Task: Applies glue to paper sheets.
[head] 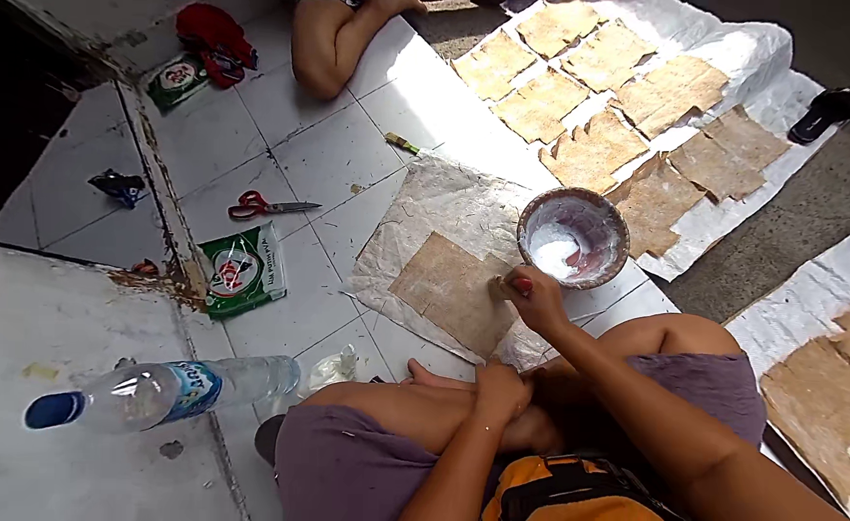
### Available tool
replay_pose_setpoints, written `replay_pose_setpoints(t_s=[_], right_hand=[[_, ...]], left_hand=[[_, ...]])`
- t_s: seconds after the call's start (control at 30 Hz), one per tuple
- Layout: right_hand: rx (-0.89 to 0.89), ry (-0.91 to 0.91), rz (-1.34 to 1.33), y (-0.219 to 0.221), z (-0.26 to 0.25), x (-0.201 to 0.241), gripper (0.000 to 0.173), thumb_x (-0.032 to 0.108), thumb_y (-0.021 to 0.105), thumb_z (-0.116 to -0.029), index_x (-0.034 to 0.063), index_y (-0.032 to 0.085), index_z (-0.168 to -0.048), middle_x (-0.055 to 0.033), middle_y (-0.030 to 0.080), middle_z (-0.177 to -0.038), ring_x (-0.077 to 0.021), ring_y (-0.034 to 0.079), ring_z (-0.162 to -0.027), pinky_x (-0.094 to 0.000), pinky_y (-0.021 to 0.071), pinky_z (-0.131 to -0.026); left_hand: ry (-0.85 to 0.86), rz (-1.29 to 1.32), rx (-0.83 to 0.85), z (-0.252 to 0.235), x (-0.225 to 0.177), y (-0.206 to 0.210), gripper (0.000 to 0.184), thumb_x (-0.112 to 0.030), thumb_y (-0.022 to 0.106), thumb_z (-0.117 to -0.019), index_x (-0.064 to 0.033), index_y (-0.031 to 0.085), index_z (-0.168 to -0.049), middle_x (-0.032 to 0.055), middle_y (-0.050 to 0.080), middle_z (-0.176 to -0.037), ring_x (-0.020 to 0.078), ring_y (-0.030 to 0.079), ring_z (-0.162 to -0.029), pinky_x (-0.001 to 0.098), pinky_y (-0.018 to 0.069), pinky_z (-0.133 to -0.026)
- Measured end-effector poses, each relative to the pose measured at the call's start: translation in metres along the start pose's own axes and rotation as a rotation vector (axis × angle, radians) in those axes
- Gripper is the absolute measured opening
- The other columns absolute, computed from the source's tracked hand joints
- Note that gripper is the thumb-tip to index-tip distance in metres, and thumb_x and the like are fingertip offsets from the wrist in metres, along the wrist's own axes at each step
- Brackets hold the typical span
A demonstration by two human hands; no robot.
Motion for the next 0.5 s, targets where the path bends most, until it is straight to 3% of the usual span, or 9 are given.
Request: replay_pose_setpoints(t_s=[0.07, 0.13, 0.2, 0.3, 0.37, 0.5], right_hand=[[-0.085, -0.025, -0.008, -0.011, 0.002, 0.0, 0.011, 0.01, 0.07, -0.0949, 0.0005, 0.073, -0.099, -0.0165, 0.071, -0.093, -0.0308, 0.07, -0.087, -0.0525, 0.0564, -0.08], [-0.007, 0.035, -0.158, -0.007, 0.019, 0.002, 0.009, 0.01, 0.069, -0.0957, 0.0013, 0.07, -0.099, -0.0121, 0.07, -0.092, -0.0216, 0.068, -0.083, -0.0445, 0.0571, -0.078], [0.124, 0.113, -0.306, 0.002, 0.027, -0.003, 0.008, 0.01, 0.069, -0.0955, 0.0026, 0.07, -0.099, -0.0068, 0.069, -0.087, -0.0133, 0.065, -0.074, -0.0363, 0.0574, -0.072], [0.08, 0.099, -0.191, -0.004, 0.029, -0.013, 0.012, 0.011, 0.071, -0.0953, 0.0005, 0.07, -0.1, -0.011, 0.07, -0.087, -0.0175, 0.066, -0.076, -0.0417, 0.0555, -0.074], [-0.012, 0.037, -0.126, -0.016, 0.027, -0.008, 0.012, 0.011, 0.069, -0.095, 0.0003, 0.07, -0.1, -0.0104, 0.069, -0.086, -0.0157, 0.064, -0.075, -0.0379, 0.0539, -0.073], [0.164, 0.037, -0.275, -0.009, 0.04, 0.004, 0.007, 0.01, 0.069, -0.0948, 0.0024, 0.068, -0.096, -0.0052, 0.067, -0.081, -0.0094, 0.063, -0.068, -0.0291, 0.0563, -0.066]], left_hand=[[0.006, 0.005, 0.021, -0.001, -0.001, 0.0, 0.071, -0.057, 0.029, -0.1062, -0.0007, 0.061, -0.136, 0.0239, 0.048, -0.152, 0.0392, 0.04, -0.146, 0.0617, 0.0345, -0.112], [0.014, -0.008, 0.037, 0.002, -0.004, 0.004, 0.065, -0.052, 0.036, -0.1043, 0.0004, 0.062, -0.134, 0.0246, 0.052, -0.147, 0.041, 0.042, -0.144, 0.0623, 0.0357, -0.11], [0.012, -0.023, 0.02, 0.003, -0.004, 0.0, 0.067, -0.055, 0.036, -0.1033, 0.0004, 0.064, -0.13, 0.0242, 0.058, -0.14, 0.0409, 0.046, -0.139, 0.0614, 0.0369, -0.108], [0.004, -0.003, 0.033, 0.001, -0.002, 0.002, 0.078, -0.063, 0.029, -0.104, 0.0005, 0.059, -0.138, 0.0252, 0.049, -0.151, 0.0405, 0.039, -0.146, 0.0618, 0.0328, -0.113], [0.009, -0.019, 0.048, 0.0, -0.003, 0.002, 0.079, -0.063, 0.027, -0.1045, 0.0002, 0.057, -0.141, 0.0243, 0.047, -0.153, 0.0397, 0.036, -0.149, 0.0613, 0.0315, -0.114], [0.021, -0.075, 0.038, 0.002, -0.005, 0.003, 0.074, -0.06, 0.031, -0.103, 0.0017, 0.062, -0.13, 0.0242, 0.059, -0.137, 0.041, 0.047, -0.137, 0.0611, 0.0364, -0.107]])
Point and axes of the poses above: each hand's wrist, its own z-axis away from the middle knuckle, its own y-axis out of the palm, x = y × z, the point moved 4 cm from there along -z, towards the middle knuckle
